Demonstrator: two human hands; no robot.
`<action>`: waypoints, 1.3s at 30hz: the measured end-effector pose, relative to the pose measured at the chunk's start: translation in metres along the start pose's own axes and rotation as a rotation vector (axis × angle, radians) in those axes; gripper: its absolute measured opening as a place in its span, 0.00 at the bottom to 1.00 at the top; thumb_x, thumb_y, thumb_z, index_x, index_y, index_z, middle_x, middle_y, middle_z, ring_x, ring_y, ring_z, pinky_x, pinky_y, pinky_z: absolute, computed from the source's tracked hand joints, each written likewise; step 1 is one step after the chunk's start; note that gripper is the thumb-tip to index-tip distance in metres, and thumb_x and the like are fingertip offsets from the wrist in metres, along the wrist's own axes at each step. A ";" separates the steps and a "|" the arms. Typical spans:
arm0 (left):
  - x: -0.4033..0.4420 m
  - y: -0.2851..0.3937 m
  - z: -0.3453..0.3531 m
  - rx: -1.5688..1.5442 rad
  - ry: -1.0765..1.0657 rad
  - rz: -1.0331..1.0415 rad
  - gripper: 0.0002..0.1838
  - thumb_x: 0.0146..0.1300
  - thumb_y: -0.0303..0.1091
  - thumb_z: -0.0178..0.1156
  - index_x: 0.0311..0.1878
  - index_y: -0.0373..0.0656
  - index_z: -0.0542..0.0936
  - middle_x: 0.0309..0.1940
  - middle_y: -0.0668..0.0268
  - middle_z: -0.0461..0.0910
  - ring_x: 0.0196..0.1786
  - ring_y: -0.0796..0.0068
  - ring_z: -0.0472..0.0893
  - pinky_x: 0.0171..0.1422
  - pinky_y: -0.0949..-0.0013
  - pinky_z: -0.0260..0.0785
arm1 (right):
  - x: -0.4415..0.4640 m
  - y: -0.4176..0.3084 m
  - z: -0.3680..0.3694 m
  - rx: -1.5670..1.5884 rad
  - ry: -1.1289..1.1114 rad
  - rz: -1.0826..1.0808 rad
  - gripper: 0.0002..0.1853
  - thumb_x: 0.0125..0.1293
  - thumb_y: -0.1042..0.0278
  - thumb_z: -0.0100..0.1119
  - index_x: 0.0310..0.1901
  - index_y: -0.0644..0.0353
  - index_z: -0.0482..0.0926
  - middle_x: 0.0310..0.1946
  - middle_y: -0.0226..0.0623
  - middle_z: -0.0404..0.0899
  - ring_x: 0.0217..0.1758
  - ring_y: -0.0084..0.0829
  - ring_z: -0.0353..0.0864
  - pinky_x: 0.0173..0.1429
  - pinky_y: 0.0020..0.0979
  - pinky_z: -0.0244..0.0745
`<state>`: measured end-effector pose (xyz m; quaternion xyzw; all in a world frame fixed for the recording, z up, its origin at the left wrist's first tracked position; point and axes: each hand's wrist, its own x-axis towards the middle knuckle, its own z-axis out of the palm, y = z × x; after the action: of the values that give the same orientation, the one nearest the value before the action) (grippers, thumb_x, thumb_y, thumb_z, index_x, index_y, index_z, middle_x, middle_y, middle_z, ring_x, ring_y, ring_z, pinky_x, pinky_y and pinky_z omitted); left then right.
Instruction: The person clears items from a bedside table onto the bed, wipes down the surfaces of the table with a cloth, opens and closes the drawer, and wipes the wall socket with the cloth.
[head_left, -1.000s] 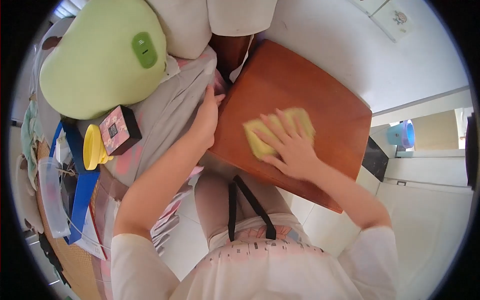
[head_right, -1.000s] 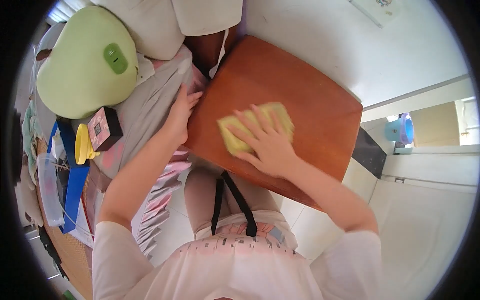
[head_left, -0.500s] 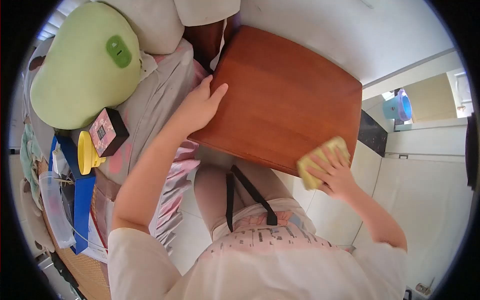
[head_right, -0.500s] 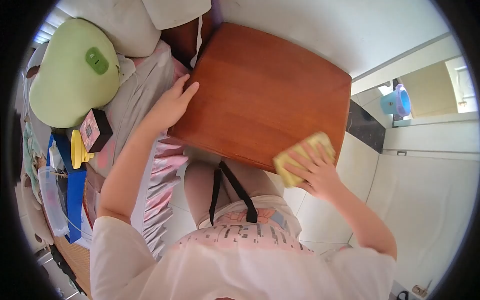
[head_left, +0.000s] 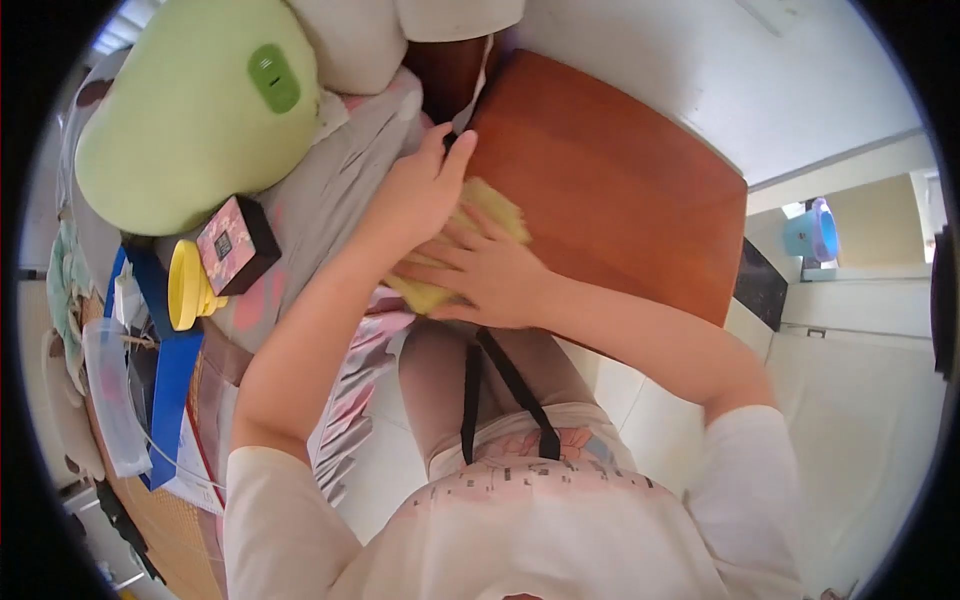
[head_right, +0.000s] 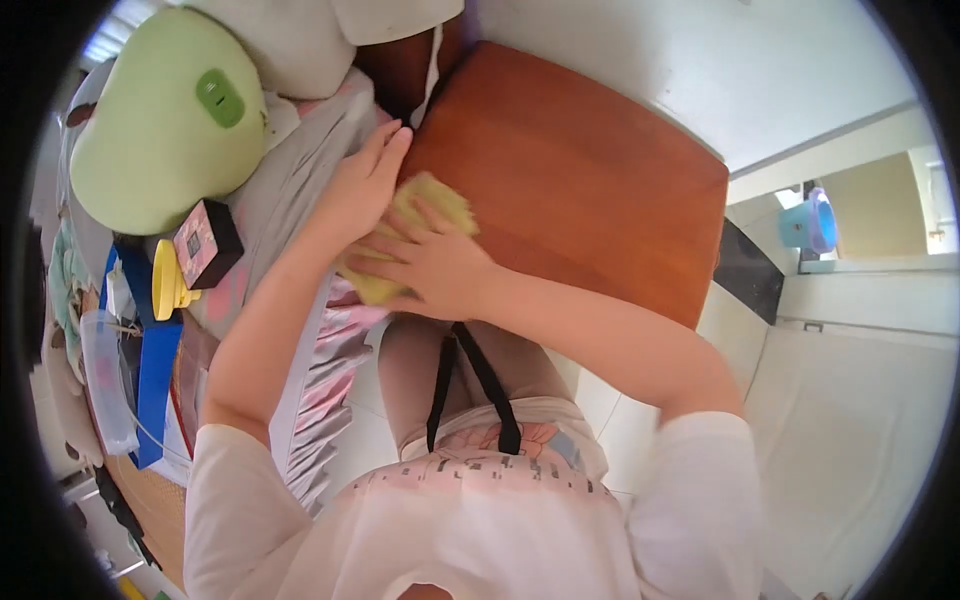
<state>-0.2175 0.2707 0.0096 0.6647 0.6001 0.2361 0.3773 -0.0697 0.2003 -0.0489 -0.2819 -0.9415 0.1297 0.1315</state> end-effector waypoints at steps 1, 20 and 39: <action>0.000 -0.003 -0.002 0.016 0.003 0.005 0.35 0.75 0.59 0.42 0.68 0.37 0.69 0.63 0.43 0.74 0.68 0.44 0.70 0.72 0.58 0.60 | 0.014 -0.005 0.003 -0.009 0.004 0.018 0.36 0.67 0.37 0.53 0.74 0.37 0.63 0.77 0.30 0.56 0.81 0.46 0.48 0.80 0.58 0.40; -0.074 0.004 0.075 0.760 -0.222 0.592 0.48 0.63 0.48 0.63 0.77 0.34 0.51 0.79 0.43 0.42 0.80 0.35 0.40 0.79 0.35 0.34 | -0.287 0.028 -0.085 -0.228 -0.154 0.789 0.31 0.76 0.55 0.44 0.78 0.38 0.52 0.81 0.34 0.43 0.83 0.47 0.39 0.81 0.58 0.35; -0.081 0.007 0.072 0.795 -0.295 0.593 0.58 0.55 0.67 0.63 0.75 0.29 0.55 0.77 0.41 0.48 0.79 0.36 0.46 0.79 0.38 0.41 | -0.220 -0.013 -0.071 -0.101 -0.166 0.686 0.35 0.69 0.56 0.54 0.77 0.40 0.58 0.80 0.37 0.48 0.82 0.50 0.43 0.80 0.58 0.36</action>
<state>-0.1710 0.1763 -0.0173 0.9245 0.3696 -0.0092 0.0931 0.1239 0.0780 -0.0170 -0.5761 -0.8049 0.1420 -0.0108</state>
